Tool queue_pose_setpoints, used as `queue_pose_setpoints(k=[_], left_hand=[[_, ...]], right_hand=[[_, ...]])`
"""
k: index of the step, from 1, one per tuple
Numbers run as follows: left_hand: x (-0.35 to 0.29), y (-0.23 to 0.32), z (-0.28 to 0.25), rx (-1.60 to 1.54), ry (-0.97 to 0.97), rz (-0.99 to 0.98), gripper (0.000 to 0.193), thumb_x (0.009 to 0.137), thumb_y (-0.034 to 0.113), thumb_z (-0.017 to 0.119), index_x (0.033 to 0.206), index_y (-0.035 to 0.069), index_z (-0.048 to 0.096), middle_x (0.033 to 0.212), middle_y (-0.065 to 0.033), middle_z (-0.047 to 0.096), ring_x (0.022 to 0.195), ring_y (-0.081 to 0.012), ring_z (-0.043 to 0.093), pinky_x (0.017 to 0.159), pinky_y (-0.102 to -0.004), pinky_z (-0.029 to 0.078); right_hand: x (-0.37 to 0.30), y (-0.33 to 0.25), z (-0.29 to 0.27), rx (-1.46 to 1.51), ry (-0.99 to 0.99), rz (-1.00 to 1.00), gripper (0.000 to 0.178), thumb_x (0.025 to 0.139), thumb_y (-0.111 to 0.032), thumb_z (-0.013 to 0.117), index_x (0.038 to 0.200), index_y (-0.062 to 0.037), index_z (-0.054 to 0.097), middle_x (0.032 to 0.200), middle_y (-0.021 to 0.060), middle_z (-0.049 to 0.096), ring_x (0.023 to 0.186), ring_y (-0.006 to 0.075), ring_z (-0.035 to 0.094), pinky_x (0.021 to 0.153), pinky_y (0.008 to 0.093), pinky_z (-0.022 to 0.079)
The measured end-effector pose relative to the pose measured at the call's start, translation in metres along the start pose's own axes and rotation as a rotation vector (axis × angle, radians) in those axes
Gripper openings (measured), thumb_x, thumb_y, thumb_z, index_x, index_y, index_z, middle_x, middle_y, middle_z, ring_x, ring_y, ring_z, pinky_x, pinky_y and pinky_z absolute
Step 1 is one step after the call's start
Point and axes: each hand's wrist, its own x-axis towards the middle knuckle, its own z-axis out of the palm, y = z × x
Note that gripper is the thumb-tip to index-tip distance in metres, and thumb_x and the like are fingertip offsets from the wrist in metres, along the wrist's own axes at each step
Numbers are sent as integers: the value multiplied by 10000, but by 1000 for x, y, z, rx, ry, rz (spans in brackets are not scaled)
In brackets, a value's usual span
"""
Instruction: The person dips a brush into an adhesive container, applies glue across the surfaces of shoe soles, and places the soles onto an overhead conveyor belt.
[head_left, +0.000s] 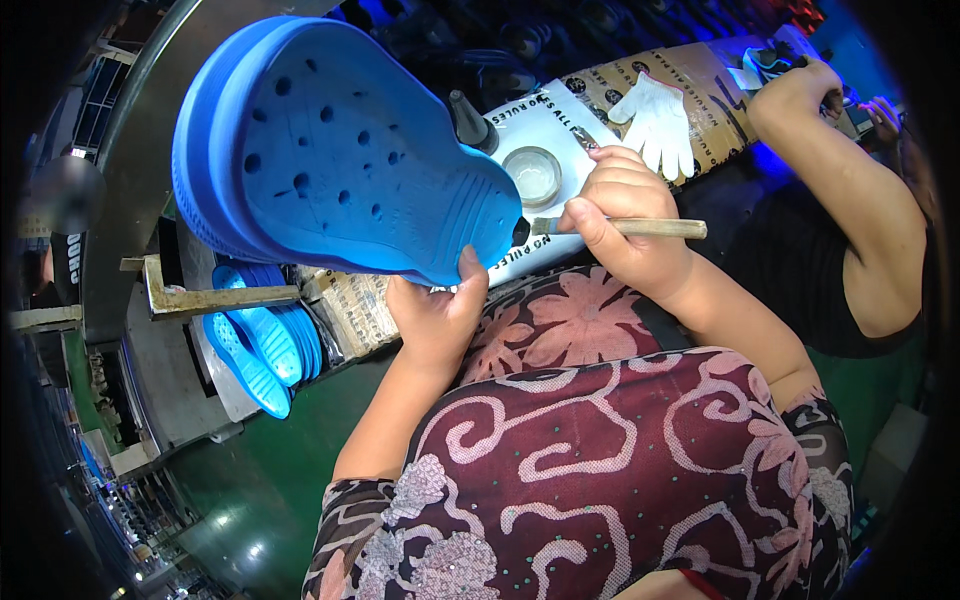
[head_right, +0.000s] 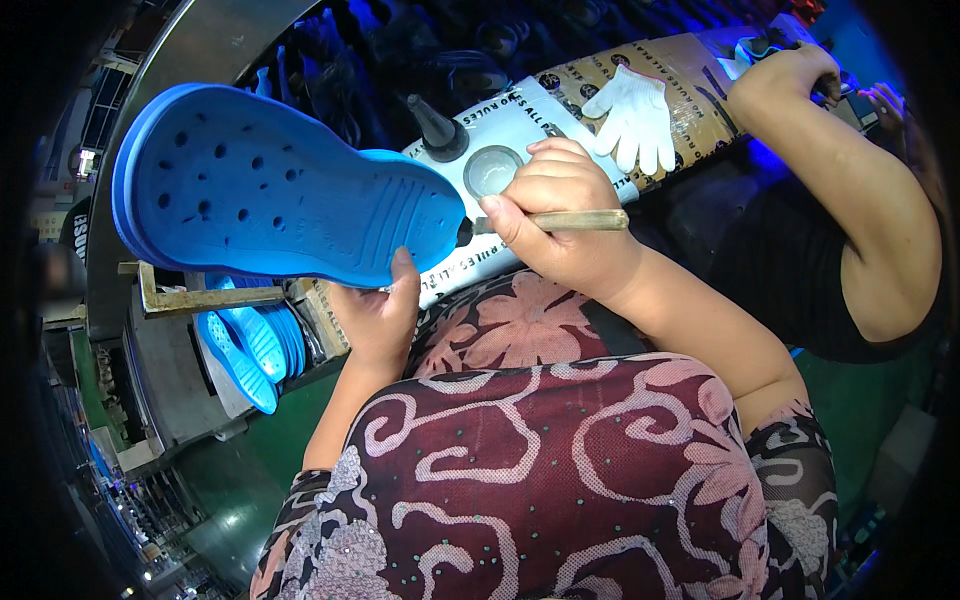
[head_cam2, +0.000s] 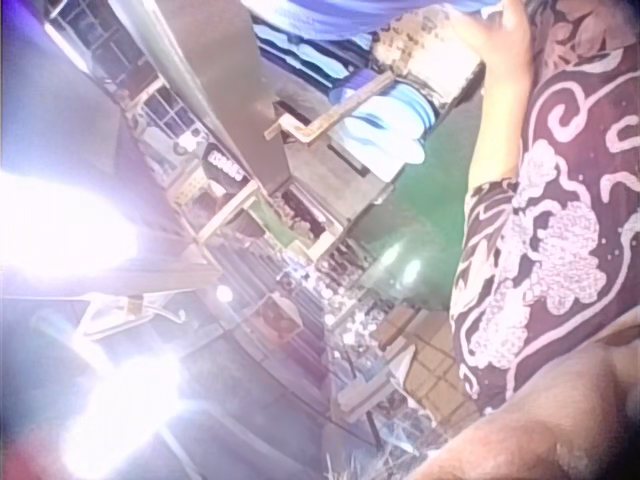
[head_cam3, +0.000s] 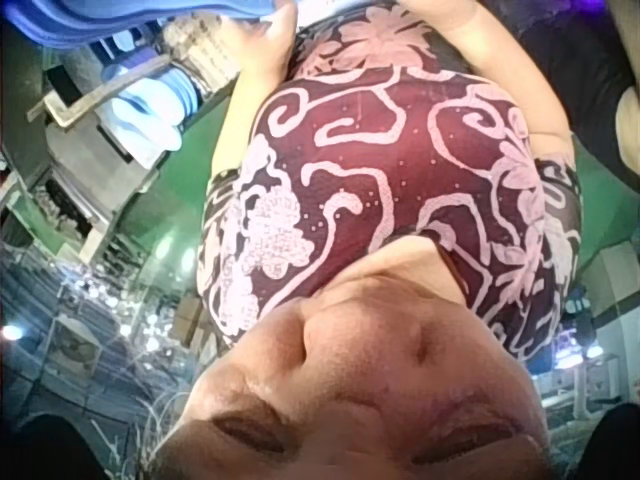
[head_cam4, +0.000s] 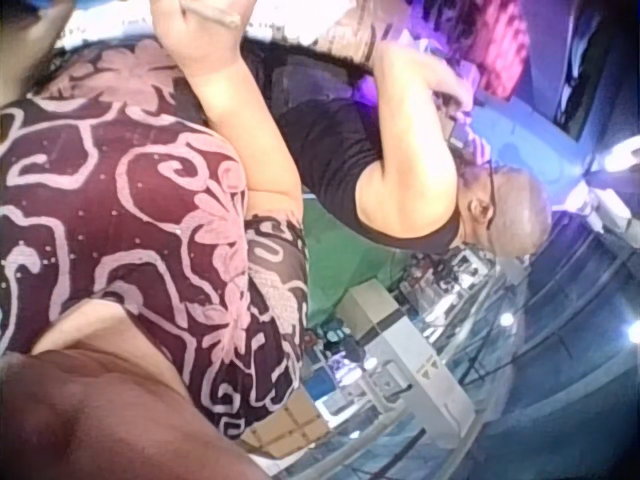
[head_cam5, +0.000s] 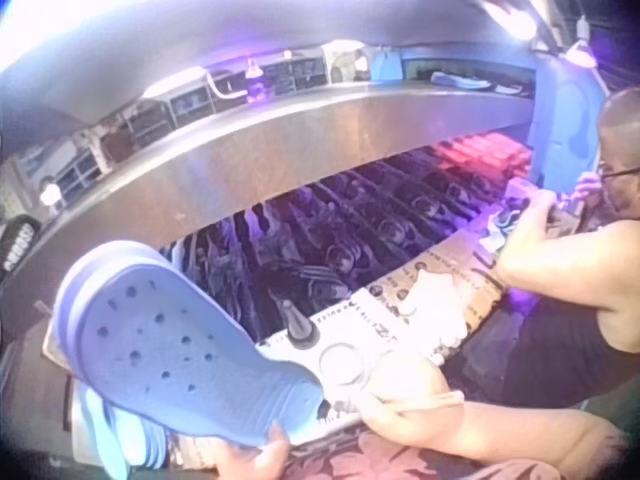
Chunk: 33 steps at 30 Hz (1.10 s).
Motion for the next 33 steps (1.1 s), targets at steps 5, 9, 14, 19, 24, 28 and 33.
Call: queue_pose_setpoints(k=[5, 9, 14, 19, 24, 28, 33], left_hand=[[3, 0, 5, -53, 26, 24, 258, 742, -34, 653, 979, -45, 551, 875, -116, 624, 763, -163, 607, 715, -276, 482], [1, -1, 4, -41, 5, -4, 254, 746, -46, 644, 981, -49, 547, 891, -110, 612, 781, -160, 599, 722, -275, 479], [1, 0, 10, -127, 45, 29, 274, 757, -65, 629, 1012, -62, 529, 954, -117, 594, 843, -167, 585, 756, -275, 470], [1, 0, 3, -65, 5, 3, 324, 764, -41, 628, 1061, -56, 498, 974, -124, 592, 851, -174, 587, 781, -282, 468], [3, 0, 7, -117, 51, -66, 376, 770, -13, 627, 1107, -46, 463, 994, -130, 590, 863, -182, 590, 801, -292, 466], [4, -4, 6, -106, 67, -53, 392, 766, -8, 628, 1116, -40, 454, 1003, -134, 590, 874, -188, 593, 810, -304, 468], [3, 1, 8, -95, 57, -93, 410, 756, -9, 636, 1119, -39, 447, 999, -133, 594, 860, -188, 600, 799, -299, 474]], right_hand=[[-1, -5, 6, 21, 11, -40, 167, 782, -157, 661, 643, -72, 630, 575, 42, 550, 573, 234, 530, 765, 379, 436], [-5, 1, 0, 35, 3, 8, 185, 803, -161, 642, 642, -70, 633, 573, 41, 546, 571, 234, 526, 770, 376, 436], [-3, -3, 10, 36, 8, -31, 239, 849, -169, 585, 640, -68, 641, 565, 51, 556, 577, 226, 530, 779, 373, 431], [-3, -4, 4, 162, 36, 99, 236, 851, -143, 587, 636, -61, 636, 579, 50, 571, 573, 216, 523, 734, 350, 424], [-2, -6, 8, 81, -3, 39, 257, 857, -141, 575, 623, -53, 631, 587, 58, 582, 567, 233, 523, 745, 345, 418], [-4, -5, 6, 42, 37, 80, 257, 853, -137, 578, 619, -40, 627, 570, 74, 567, 563, 238, 524, 673, 335, 401], [0, -7, 6, 54, 58, 132, 233, 846, -148, 587, 637, -54, 629, 597, 58, 561, 595, 237, 519, 709, 346, 395]])
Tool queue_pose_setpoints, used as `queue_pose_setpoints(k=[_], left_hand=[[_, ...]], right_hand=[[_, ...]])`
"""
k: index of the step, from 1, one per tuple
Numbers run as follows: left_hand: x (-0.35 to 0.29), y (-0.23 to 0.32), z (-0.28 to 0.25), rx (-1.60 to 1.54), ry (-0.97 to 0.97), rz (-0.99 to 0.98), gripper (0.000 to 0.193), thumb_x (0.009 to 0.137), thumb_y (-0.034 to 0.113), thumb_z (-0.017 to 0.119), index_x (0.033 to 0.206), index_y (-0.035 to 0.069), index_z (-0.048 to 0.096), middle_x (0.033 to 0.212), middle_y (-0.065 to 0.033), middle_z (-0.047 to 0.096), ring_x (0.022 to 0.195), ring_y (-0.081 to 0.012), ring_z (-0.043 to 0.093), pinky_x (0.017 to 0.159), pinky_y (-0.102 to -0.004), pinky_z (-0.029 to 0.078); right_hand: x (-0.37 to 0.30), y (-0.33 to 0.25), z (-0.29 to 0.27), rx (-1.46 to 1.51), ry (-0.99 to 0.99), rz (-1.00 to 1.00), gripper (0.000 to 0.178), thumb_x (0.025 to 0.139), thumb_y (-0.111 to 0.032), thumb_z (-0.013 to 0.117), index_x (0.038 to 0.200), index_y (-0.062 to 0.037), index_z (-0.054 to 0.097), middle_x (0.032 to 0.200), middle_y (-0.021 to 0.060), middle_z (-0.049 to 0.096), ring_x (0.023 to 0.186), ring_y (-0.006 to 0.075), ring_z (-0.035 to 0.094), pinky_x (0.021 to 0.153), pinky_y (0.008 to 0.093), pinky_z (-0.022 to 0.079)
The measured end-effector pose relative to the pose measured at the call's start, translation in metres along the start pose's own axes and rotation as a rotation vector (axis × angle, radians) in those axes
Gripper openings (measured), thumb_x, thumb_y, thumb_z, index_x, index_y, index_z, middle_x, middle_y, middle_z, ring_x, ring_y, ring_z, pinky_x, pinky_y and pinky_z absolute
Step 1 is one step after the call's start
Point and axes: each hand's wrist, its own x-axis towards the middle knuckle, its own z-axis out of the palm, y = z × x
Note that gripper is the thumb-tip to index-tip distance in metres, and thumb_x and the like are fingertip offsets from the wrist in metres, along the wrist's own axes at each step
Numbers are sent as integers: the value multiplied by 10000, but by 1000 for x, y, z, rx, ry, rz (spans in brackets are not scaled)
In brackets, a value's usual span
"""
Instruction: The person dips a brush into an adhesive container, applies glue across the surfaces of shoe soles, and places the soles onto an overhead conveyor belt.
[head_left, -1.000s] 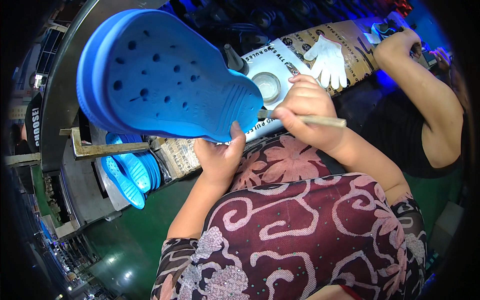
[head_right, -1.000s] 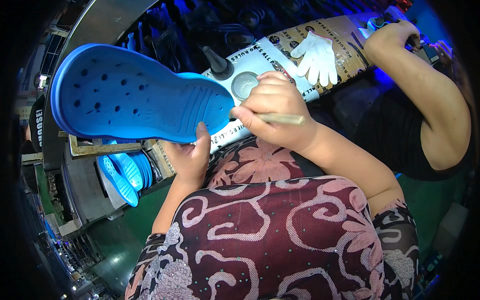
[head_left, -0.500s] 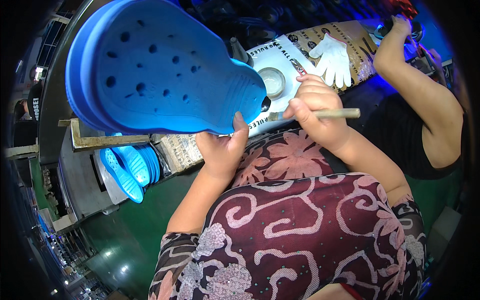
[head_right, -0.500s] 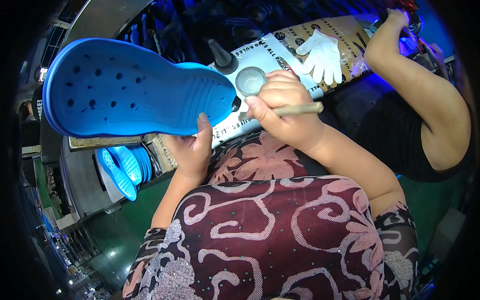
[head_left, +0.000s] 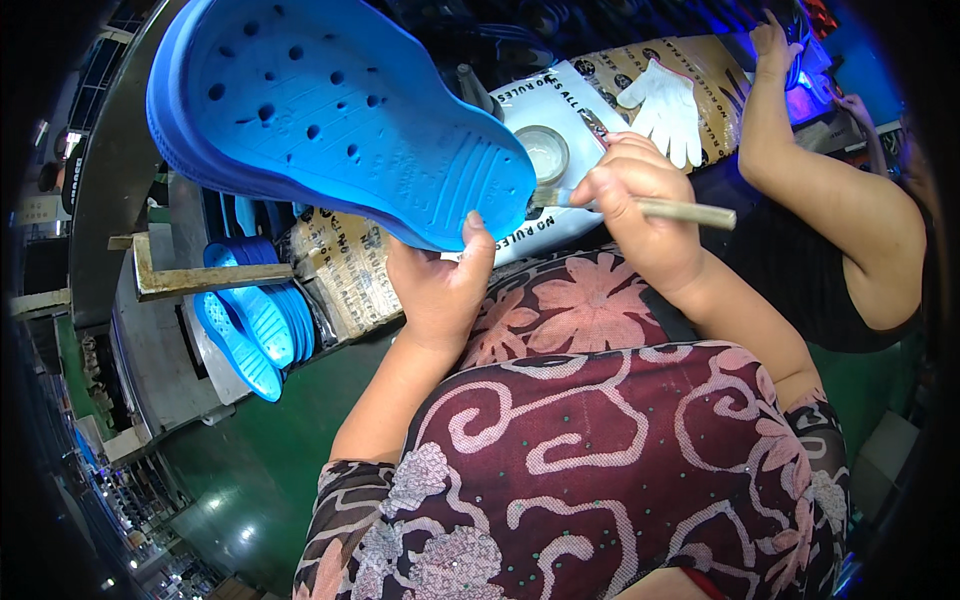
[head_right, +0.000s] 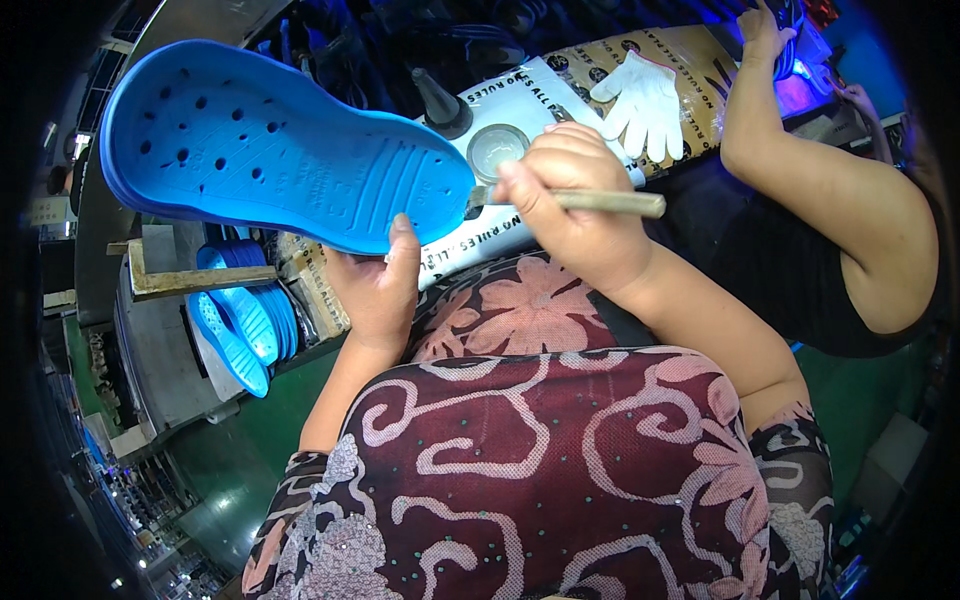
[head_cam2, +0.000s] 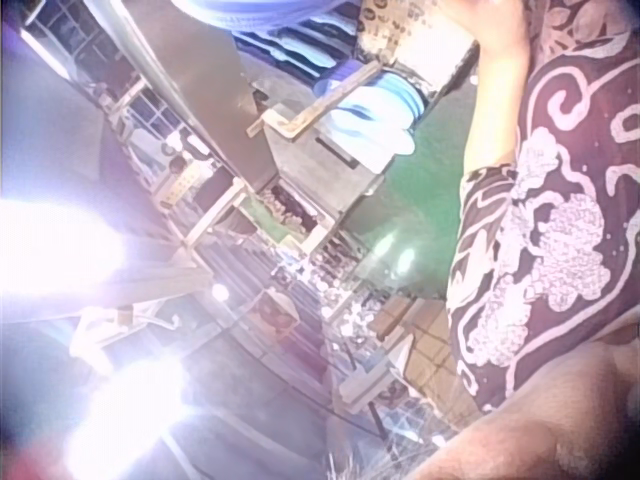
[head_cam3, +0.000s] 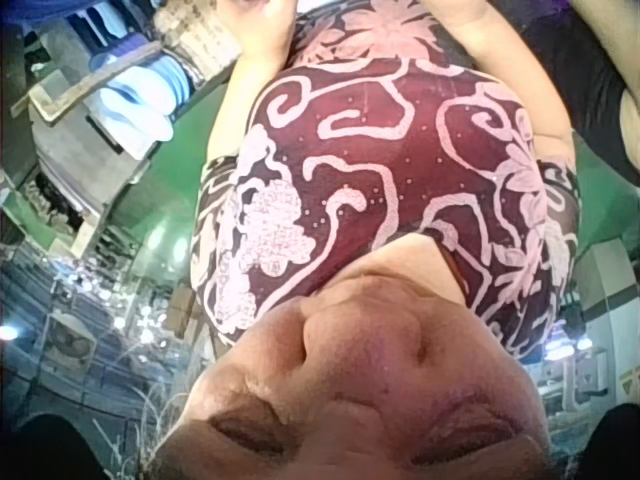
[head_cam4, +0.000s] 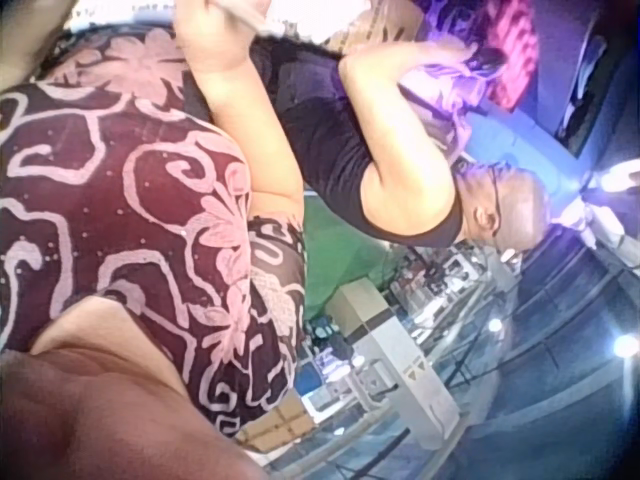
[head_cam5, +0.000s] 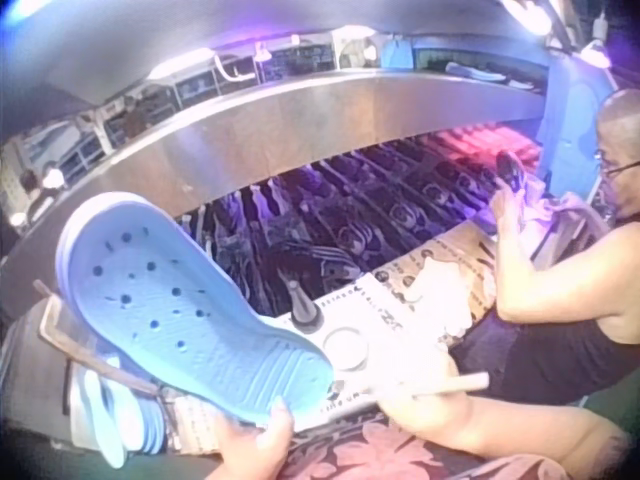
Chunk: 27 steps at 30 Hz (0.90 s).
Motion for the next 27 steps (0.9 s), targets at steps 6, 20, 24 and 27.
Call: queue_pose_setpoints(k=[6, 20, 24, 27], left_hand=[[-1, -9, -3, 85, -28, 83, 340, 733, -23, 652, 1036, -34, 499, 902, -115, 621, 766, -169, 612, 722, -271, 481], [-4, -12, -1, 35, -62, 168, 201, 738, -42, 645, 925, -27, 574, 850, -86, 610, 731, -150, 589, 673, -267, 478], [1, -6, 3, -17, -38, 193, 215, 738, -46, 638, 945, -30, 582, 876, -90, 602, 766, -145, 581, 692, -262, 473], [3, -11, -1, 41, -94, 227, 245, 741, -57, 621, 980, -39, 567, 915, -96, 596, 794, -151, 579, 707, -267, 470]], right_hand=[[-2, 6, -4, -161, -69, -55, 218, 839, -170, 589, 656, -63, 636, 605, 53, 550, 613, 240, 519, 752, 355, 401], [-8, 6, -2, -7, -38, -10, 256, 839, -193, 588, 627, -53, 619, 583, 69, 571, 599, 247, 551, 789, 394, 433], [-8, 3, 6, -86, -94, -115, 242, 847, -178, 580, 644, -61, 642, 579, 54, 584, 579, 230, 550, 785, 373, 431], [-5, 5, -3, -27, -87, -51, 233, 842, -150, 580, 632, -69, 642, 583, 50, 589, 583, 223, 554, 785, 369, 430]])
